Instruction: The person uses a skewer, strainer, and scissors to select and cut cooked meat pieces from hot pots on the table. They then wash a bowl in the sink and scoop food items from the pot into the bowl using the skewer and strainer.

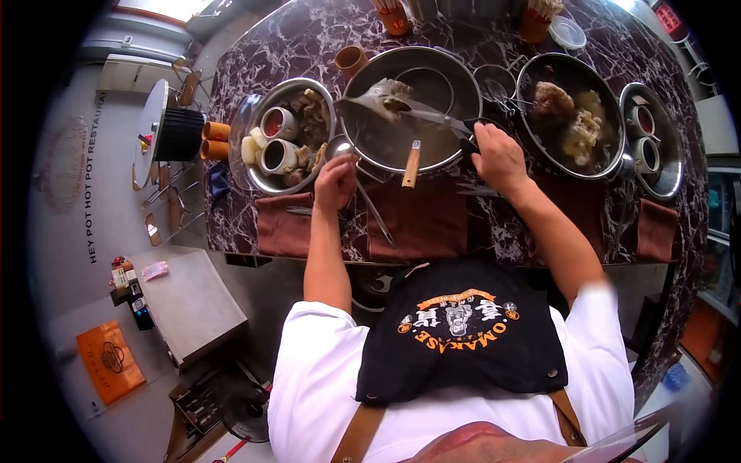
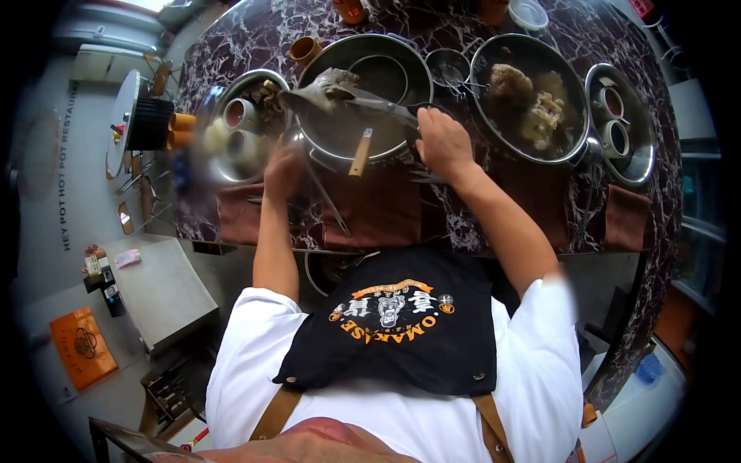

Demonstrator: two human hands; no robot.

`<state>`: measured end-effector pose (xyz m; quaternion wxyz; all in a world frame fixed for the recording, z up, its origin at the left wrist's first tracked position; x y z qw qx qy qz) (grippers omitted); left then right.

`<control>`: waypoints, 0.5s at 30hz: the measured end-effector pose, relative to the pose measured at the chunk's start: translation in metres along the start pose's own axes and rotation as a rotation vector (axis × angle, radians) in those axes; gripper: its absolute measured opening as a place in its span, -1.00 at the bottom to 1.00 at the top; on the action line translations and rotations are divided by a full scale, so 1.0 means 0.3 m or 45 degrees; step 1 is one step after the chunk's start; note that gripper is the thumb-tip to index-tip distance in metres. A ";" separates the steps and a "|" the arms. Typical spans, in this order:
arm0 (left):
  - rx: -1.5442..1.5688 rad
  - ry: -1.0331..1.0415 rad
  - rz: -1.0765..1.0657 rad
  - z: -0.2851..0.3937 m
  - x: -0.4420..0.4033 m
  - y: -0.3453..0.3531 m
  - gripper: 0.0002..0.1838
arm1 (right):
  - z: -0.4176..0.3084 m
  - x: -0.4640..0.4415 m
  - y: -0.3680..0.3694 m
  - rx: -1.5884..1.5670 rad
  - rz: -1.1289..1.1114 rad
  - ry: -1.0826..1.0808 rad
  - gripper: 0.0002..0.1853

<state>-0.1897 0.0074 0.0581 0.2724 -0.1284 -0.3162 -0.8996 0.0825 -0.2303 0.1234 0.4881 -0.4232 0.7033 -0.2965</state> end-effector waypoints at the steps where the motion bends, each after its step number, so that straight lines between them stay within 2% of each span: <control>1: 0.022 -0.002 -0.071 -0.012 0.016 -0.011 -0.71 | -0.004 0.012 -0.007 -0.005 0.010 -0.002 -0.59; 4: -0.056 -0.051 -0.019 -0.039 0.056 0.008 -0.70 | -0.012 0.045 -0.018 0.013 0.048 -0.040 -0.43; 6: -0.083 -0.129 0.075 -0.055 0.073 0.049 -0.73 | -0.001 0.061 -0.013 0.013 0.056 -0.047 -0.43; 9: -0.057 -0.107 -0.024 -0.090 0.052 0.057 -0.73 | 0.010 0.084 -0.007 0.013 0.058 -0.032 -0.42; 12: -0.116 -0.095 0.165 -0.064 0.045 0.145 -0.72 | 0.036 0.130 -0.026 -0.019 0.088 0.023 -0.43; 13: -0.140 -0.091 0.119 -0.047 0.023 0.184 -0.71 | 0.047 0.147 -0.044 -0.026 0.022 0.095 -0.44; 14: -0.185 -0.078 0.066 -0.030 0.002 0.234 -0.70 | 0.066 0.182 -0.050 0.048 0.175 0.011 -0.46; 15: -0.198 -0.088 0.140 -0.031 -0.035 0.272 -0.70 | 0.065 0.200 -0.096 0.018 0.096 0.140 -0.48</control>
Point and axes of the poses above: each hand's wrist, its own x-axis away from the middle knuckle, its own y-axis out of the palm, z = x × y, the point moved 3 cm from there along -x, towards the middle knuckle, and after that the axes turned 14 degrees about -y, right-handed, at the moved point
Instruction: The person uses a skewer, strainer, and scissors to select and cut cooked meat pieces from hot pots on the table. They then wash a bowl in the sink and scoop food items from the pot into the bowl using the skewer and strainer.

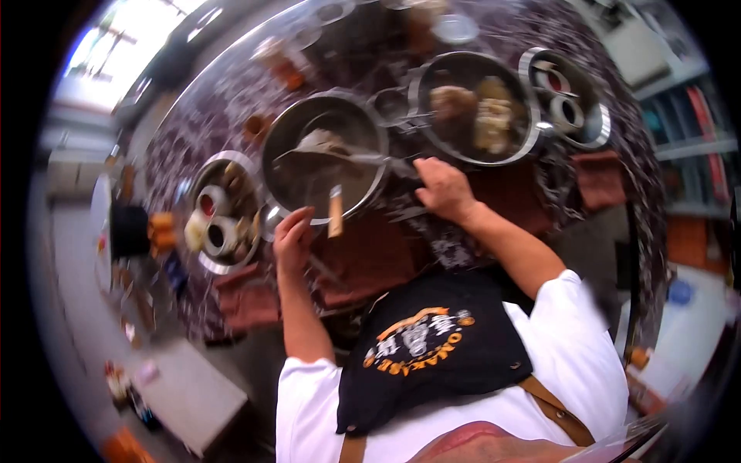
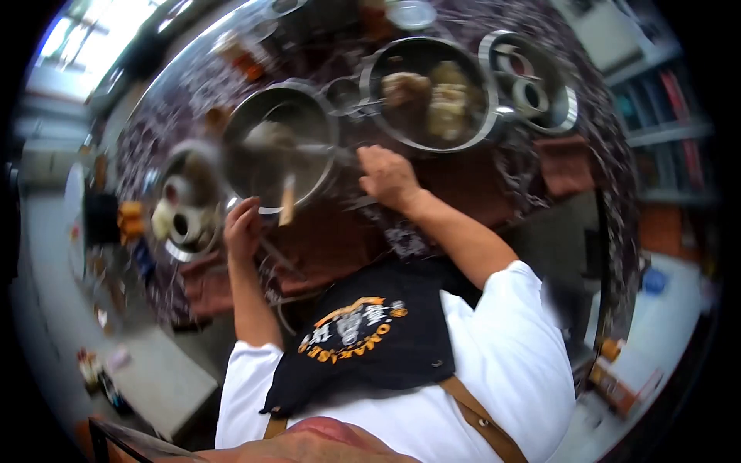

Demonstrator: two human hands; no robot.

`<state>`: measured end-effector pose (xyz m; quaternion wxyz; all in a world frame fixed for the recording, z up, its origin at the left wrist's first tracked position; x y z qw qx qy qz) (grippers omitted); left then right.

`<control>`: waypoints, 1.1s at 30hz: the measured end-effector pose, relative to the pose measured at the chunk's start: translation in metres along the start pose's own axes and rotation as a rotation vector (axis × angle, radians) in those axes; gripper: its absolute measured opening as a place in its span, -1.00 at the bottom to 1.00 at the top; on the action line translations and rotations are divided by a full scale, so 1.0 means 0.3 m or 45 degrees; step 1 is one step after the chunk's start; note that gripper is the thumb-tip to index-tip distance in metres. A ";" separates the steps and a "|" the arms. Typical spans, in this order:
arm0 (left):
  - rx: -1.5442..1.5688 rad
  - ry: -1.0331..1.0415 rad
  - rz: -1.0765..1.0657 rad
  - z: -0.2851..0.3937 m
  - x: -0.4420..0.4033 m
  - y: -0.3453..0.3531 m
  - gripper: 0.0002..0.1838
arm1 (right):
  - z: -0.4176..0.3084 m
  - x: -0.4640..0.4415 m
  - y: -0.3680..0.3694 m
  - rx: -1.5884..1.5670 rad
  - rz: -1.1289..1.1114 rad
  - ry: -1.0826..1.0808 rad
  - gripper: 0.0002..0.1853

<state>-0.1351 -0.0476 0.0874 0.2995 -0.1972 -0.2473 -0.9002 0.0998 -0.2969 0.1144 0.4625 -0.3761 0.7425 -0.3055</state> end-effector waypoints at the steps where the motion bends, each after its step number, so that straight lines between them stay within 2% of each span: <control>1: 0.024 -0.036 -0.069 0.036 -0.017 0.071 -0.72 | 0.017 0.022 -0.040 -0.037 -0.008 0.102 -0.49; 2: -0.035 0.082 -0.170 0.052 -0.059 0.130 -0.74 | 0.030 0.048 -0.092 -0.025 0.058 0.130 -0.51; 4: -0.246 0.072 -0.168 0.116 -0.112 0.316 -0.73 | 0.073 0.101 -0.213 -0.054 0.067 0.320 -0.52; 6: -0.425 0.089 -0.278 0.152 -0.183 0.511 -0.74 | 0.143 0.174 -0.332 0.032 0.114 0.466 -0.51; 9: -0.708 0.243 -0.415 0.188 -0.281 0.884 -0.74 | 0.315 0.341 -0.494 0.196 0.260 0.597 -0.54; 10: -0.771 0.275 -0.480 0.184 -0.319 1.003 -0.74 | 0.370 0.393 -0.558 0.139 0.278 0.693 -0.55; 12: -0.805 0.294 -0.597 0.089 -0.491 1.193 -0.75 | 0.504 0.502 -0.655 0.259 0.238 0.781 -0.59; 14: -0.995 0.288 -0.587 0.052 -0.571 1.398 -0.76 | 0.632 0.591 -0.731 0.404 0.203 0.824 -0.62; 16: -0.993 0.270 -0.731 -0.007 -0.690 1.563 -0.75 | 0.747 0.649 -0.784 0.396 0.140 0.976 -0.64; 17: -0.878 0.122 -0.736 -0.040 -0.735 1.624 -0.77 | 0.808 0.680 -0.790 0.377 0.178 0.962 -0.65; 18: -0.895 0.114 -0.734 -0.056 -0.786 1.667 -0.77 | 0.858 0.687 -0.796 0.363 0.186 0.972 -0.65; 20: -0.589 -0.213 -0.823 -0.110 -0.889 1.739 -0.79 | 0.936 0.689 -0.810 0.328 0.175 1.058 -0.66; 21: -0.537 -0.285 -0.834 -0.113 -0.925 1.767 -0.76 | 0.948 0.665 -0.830 0.233 0.165 1.106 -0.65; 24: -0.349 -0.303 -0.743 -0.093 -0.987 1.808 -0.79 | 1.012 0.675 -0.855 0.092 0.062 1.227 -0.60; 26: -0.357 -0.280 -0.719 -0.080 -1.017 1.817 -0.78 | 1.041 0.712 -0.876 0.089 -0.013 1.309 -0.52; 28: -0.473 -0.120 -0.567 -0.081 -1.047 1.805 -0.77 | 1.077 0.682 -0.898 0.156 -0.109 1.335 -0.53; 30: -0.380 -0.243 -0.564 -0.088 -1.076 1.798 -0.79 | 1.151 0.592 -0.881 0.238 -0.345 1.275 -0.57; 33: -0.419 -0.124 -0.490 -0.091 -1.127 1.811 -0.82 | 1.318 0.445 -0.789 0.414 -0.472 1.192 -0.69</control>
Point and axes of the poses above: each hand's wrist, its own x-axis away from the middle knuckle, its own y-axis out of the palm, z = x × y, the point moved 3 cm from there along -x, towards the middle knuckle, and after that the axes turned 14 degrees about -y, right-handed, at the moved point
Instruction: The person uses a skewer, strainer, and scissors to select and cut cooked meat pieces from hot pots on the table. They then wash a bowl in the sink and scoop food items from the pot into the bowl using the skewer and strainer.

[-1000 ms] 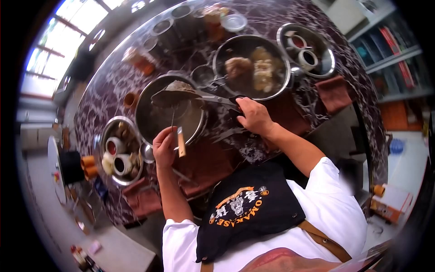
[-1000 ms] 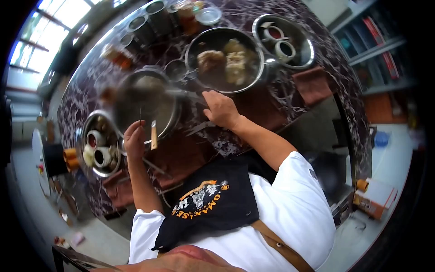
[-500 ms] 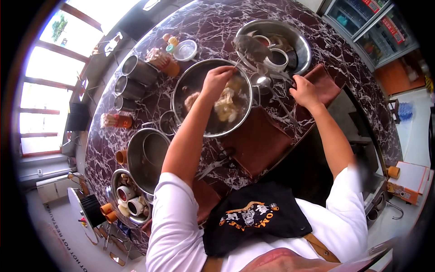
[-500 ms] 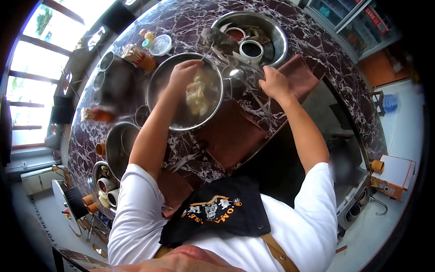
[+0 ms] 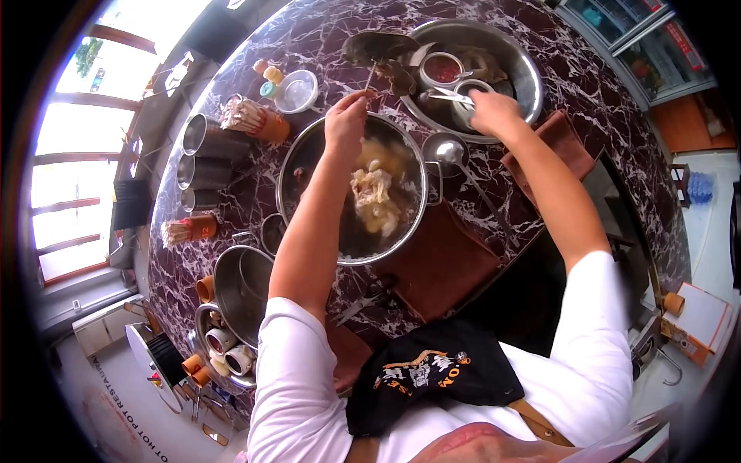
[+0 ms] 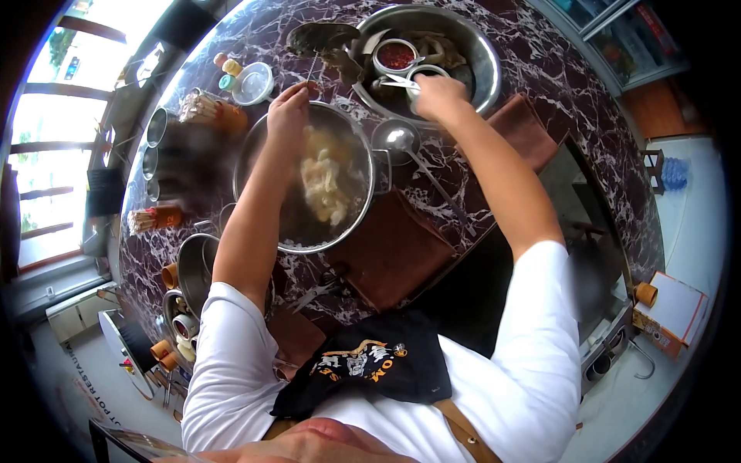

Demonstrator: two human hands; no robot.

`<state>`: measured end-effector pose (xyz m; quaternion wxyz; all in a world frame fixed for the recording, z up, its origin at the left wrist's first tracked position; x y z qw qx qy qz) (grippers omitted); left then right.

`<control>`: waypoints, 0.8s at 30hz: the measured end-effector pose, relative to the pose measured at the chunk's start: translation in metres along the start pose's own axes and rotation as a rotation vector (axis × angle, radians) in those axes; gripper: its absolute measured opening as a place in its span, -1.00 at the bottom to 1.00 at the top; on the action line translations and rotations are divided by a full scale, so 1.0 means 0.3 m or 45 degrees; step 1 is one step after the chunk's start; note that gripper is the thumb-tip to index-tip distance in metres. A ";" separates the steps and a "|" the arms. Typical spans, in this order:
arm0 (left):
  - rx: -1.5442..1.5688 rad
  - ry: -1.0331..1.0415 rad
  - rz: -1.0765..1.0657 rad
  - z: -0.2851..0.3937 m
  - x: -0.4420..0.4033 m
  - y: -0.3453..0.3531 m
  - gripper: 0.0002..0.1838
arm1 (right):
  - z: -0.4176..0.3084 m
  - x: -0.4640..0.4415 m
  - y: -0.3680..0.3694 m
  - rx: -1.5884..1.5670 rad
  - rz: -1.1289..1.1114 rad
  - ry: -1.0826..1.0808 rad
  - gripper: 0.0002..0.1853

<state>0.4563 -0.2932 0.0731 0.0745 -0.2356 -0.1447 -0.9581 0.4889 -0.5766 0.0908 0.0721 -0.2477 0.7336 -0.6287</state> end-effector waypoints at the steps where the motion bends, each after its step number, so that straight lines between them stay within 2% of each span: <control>1: -0.002 -0.008 -0.007 -0.002 -0.016 0.001 -0.82 | -0.018 -0.067 0.009 0.057 -0.001 0.018 -0.72; 3: 0.050 -0.011 0.037 -0.019 -0.041 -0.008 -0.83 | -0.081 -0.141 -0.025 0.082 -0.190 0.059 -0.71; 6: 0.065 -0.061 0.000 -0.049 -0.070 -0.021 -0.82 | -0.099 -0.200 -0.037 0.132 -0.254 0.055 -0.67; 8: 0.001 -0.109 -0.022 -0.071 -0.077 -0.025 -0.81 | -0.112 -0.196 -0.081 0.207 -0.455 0.083 -0.64; 17: -0.179 -0.094 -0.042 -0.107 -0.100 0.042 -0.77 | -0.060 -0.064 -0.080 0.314 -0.500 -0.029 -0.71; 20: -0.262 -0.001 -0.073 -0.117 -0.126 0.052 -0.77 | -0.047 -0.043 -0.065 0.276 -0.459 -0.053 -0.73; 22: -0.414 0.293 -0.005 -0.110 -0.140 0.058 -0.77 | -0.049 -0.025 -0.068 0.243 -0.396 -0.057 -0.75; 24: -0.519 0.342 -0.007 -0.120 -0.180 0.040 -0.75 | -0.047 -0.015 -0.061 0.232 -0.390 -0.052 -0.75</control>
Point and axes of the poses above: each hand's wrist, its own x-axis away from the middle knuckle, its own y-axis out of the palm, z = x × y, the point moved 3 cm from there along -x, towards the middle knuckle, and after that the axes turned 14 degrees about -y, right-handed, at the moved point
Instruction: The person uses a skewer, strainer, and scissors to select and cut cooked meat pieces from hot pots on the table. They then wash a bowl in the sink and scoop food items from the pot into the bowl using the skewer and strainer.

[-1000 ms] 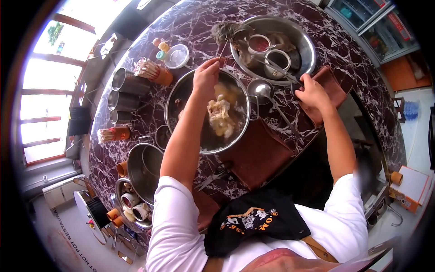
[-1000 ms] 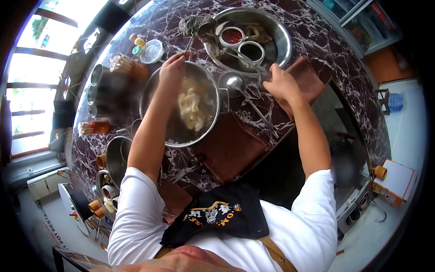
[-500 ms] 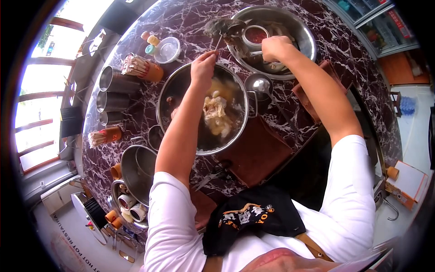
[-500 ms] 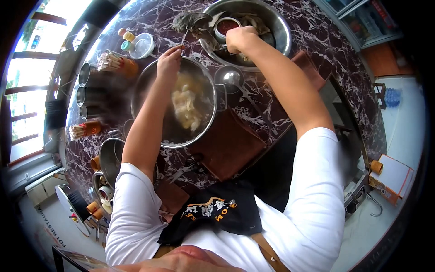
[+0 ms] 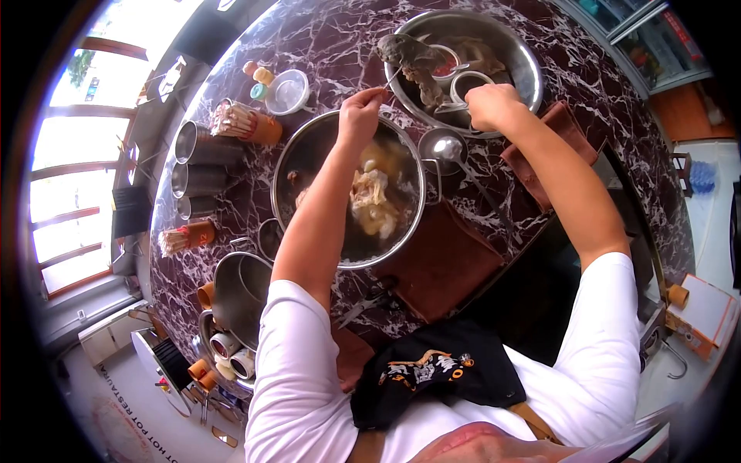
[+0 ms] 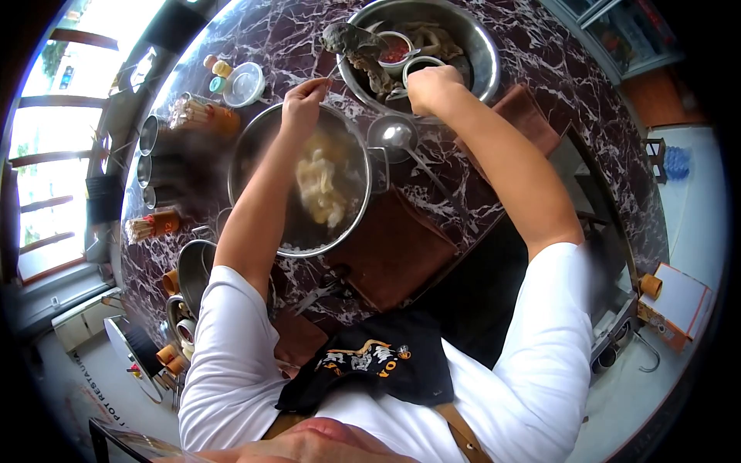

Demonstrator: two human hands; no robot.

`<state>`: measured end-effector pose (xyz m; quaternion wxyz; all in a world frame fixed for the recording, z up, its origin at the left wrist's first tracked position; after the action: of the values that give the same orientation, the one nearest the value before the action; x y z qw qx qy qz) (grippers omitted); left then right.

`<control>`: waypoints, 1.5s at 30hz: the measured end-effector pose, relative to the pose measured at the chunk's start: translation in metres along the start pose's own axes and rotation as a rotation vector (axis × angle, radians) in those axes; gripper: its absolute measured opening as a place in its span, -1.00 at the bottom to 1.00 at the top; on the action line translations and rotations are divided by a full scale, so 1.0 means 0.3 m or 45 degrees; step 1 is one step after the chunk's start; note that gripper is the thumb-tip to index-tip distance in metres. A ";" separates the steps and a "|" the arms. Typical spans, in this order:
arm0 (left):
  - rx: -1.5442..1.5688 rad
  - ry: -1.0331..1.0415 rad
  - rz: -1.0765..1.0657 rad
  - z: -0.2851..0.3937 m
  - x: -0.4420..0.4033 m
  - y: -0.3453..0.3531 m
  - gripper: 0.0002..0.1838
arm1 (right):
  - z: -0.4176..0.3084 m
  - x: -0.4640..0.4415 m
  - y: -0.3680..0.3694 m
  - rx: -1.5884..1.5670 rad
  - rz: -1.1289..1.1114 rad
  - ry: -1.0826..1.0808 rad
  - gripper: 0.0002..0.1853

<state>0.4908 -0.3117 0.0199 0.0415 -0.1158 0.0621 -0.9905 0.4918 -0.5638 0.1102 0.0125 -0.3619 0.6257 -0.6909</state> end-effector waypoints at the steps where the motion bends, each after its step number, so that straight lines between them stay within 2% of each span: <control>1: -0.097 0.041 -0.003 -0.012 -0.018 -0.010 -0.73 | 0.002 0.001 0.013 -0.008 -0.005 0.000 -0.75; 2: -0.384 0.033 0.073 -0.027 -0.038 -0.025 -0.76 | 0.007 0.001 0.027 -0.033 0.046 -0.020 -0.75; 3: -0.386 0.031 0.071 0.008 -0.021 -0.019 -0.76 | 0.010 0.002 0.036 -0.037 0.044 -0.019 -0.75; 5: -1.315 -0.125 0.210 0.113 0.027 -0.010 -0.75 | 0.011 0.009 0.044 -0.077 0.061 0.010 -0.77; 6: -1.476 -0.252 0.116 0.108 0.008 -0.007 -0.75 | 0.010 0.012 0.052 -0.078 0.064 0.007 -0.77; 9: -1.489 -0.112 0.220 0.124 0.012 0.009 -0.76 | 0.011 0.042 0.045 -0.085 0.096 0.009 -0.75; 13: -1.504 -0.147 0.165 0.129 0.044 0.024 -0.71 | 0.024 0.129 0.007 -0.185 0.098 -0.002 -0.66; 15: -1.589 -0.148 0.155 0.110 0.044 0.034 -0.70 | 0.045 0.178 -0.033 -0.369 0.142 0.057 -0.63; 16: -1.652 -0.105 0.140 0.102 0.036 0.049 -0.71 | 0.072 0.175 -0.004 -0.409 0.260 0.055 -0.59; 18: -1.746 -0.039 0.070 0.109 0.016 0.081 -0.73 | 0.069 0.143 0.021 -0.434 0.287 0.093 -0.56; 21: -1.807 -0.043 0.130 0.100 -0.040 0.087 -0.72 | 0.050 0.074 0.074 -0.515 0.302 0.155 -0.54; 23: -1.740 -0.097 0.154 0.080 -0.050 0.092 -0.73 | 0.023 0.008 0.147 -0.516 0.362 0.147 -0.58; 25: -1.763 -0.085 0.020 0.078 -0.038 0.105 -0.73 | -0.017 -0.025 0.188 -0.473 0.321 0.156 -0.66; 30: -1.850 -0.216 0.059 0.179 0.040 0.010 -0.77 | -0.048 -0.056 0.213 -0.477 0.324 0.120 -0.67; 34: -1.570 0.077 0.279 0.247 0.226 -0.160 -0.77 | -0.027 0.007 0.055 -0.449 0.284 0.160 -0.65; 37: -1.168 0.209 0.467 0.221 0.456 -0.330 -0.78 | -0.033 0.001 0.043 -0.476 0.467 0.169 -0.66; 39: -0.922 0.123 0.524 0.221 0.658 -0.413 -0.77 | -0.033 -0.089 0.120 -0.441 0.419 0.161 -0.59; 41: -0.699 -0.092 0.661 0.165 0.856 -0.492 -0.78 | -0.047 -0.146 0.191 -0.502 0.404 0.159 -0.60; 45: -0.525 -0.358 0.916 -0.050 1.288 -0.663 -0.79 | -0.082 -0.212 0.222 -0.444 0.407 0.127 -0.61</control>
<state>0.0993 -0.1505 0.1185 0.3679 -0.2265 0.2886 -0.8544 0.4972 -0.5273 0.0223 0.0281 -0.2204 0.7847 -0.5786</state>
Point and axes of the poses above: each hand's wrist, its own x-axis away from the middle knuckle, its own y-axis out of the palm, z = x × y, the point moved 3 cm from there along -x, towards the middle knuckle, and after that the axes turned 14 degrees about -y, right-handed, at the moved point
